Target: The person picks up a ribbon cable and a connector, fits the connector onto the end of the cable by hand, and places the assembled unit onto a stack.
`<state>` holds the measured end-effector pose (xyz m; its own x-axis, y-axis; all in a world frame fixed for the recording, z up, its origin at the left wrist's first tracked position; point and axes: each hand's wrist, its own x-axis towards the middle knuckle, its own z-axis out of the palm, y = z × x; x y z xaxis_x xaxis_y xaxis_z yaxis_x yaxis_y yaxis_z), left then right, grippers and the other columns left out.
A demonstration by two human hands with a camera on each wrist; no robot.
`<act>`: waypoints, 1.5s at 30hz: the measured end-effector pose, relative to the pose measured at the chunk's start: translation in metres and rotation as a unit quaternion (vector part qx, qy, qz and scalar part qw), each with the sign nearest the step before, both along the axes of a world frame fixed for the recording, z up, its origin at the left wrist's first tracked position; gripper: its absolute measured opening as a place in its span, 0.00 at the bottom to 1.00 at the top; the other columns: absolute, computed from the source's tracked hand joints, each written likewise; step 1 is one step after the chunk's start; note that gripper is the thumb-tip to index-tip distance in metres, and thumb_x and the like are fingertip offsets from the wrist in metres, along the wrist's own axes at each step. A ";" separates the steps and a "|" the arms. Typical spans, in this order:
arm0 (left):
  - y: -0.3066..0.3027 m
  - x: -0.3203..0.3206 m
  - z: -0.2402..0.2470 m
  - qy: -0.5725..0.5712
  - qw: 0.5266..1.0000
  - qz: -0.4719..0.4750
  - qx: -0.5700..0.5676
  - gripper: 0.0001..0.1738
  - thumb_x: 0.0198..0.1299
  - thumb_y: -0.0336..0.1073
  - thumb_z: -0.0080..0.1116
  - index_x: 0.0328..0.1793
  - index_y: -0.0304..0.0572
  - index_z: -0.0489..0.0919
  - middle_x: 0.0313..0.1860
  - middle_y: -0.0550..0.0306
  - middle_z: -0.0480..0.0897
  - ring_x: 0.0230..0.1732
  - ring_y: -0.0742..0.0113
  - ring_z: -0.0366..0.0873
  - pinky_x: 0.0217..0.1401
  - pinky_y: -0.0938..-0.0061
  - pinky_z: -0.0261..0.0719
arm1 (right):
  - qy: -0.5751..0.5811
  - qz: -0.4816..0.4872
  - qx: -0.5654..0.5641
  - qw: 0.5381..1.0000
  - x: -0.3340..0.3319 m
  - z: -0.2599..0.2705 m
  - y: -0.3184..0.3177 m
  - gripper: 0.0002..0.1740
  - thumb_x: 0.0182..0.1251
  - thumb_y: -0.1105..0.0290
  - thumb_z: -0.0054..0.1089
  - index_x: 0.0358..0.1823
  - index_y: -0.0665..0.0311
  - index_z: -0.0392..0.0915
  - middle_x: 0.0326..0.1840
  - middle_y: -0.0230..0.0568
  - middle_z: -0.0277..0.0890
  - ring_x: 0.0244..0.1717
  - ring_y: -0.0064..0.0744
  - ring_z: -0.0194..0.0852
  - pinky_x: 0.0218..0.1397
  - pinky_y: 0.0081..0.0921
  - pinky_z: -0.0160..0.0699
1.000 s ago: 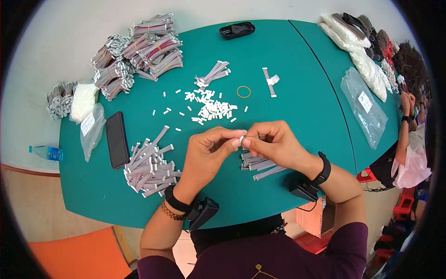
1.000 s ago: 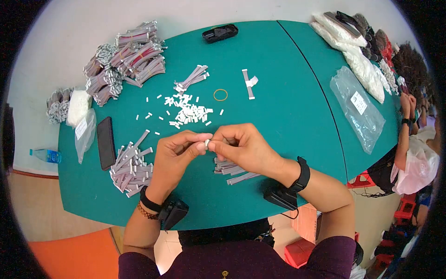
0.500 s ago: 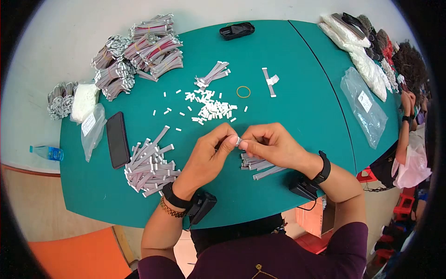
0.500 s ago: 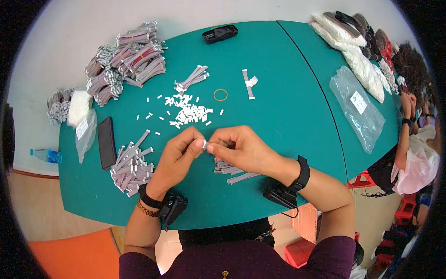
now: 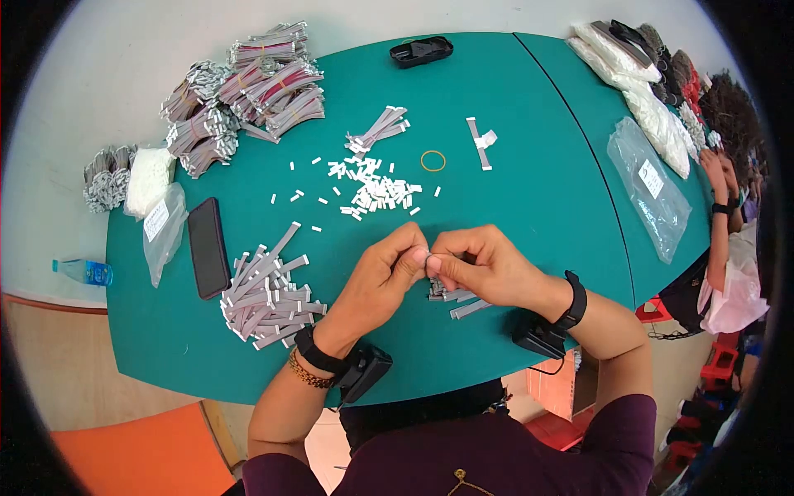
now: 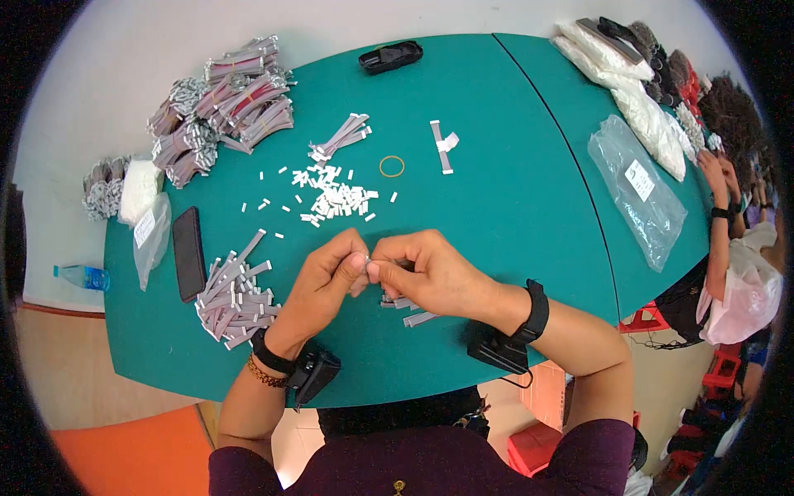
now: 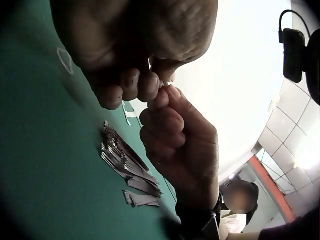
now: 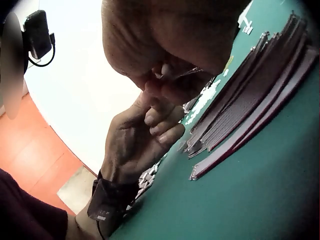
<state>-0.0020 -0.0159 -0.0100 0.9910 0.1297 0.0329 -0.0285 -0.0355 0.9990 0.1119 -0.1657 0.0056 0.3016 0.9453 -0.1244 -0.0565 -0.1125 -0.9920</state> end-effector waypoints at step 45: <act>0.009 0.003 0.008 0.047 0.990 -0.062 -0.114 0.19 0.72 0.47 0.36 0.32 0.41 0.65 0.21 0.67 0.61 0.22 0.79 0.56 0.27 0.80 0.65 | 0.007 0.010 0.019 1.000 0.003 -0.002 0.004 0.13 0.70 0.66 0.51 0.28 0.65 0.73 0.19 0.26 0.67 0.22 0.11 0.59 0.23 0.15 0.58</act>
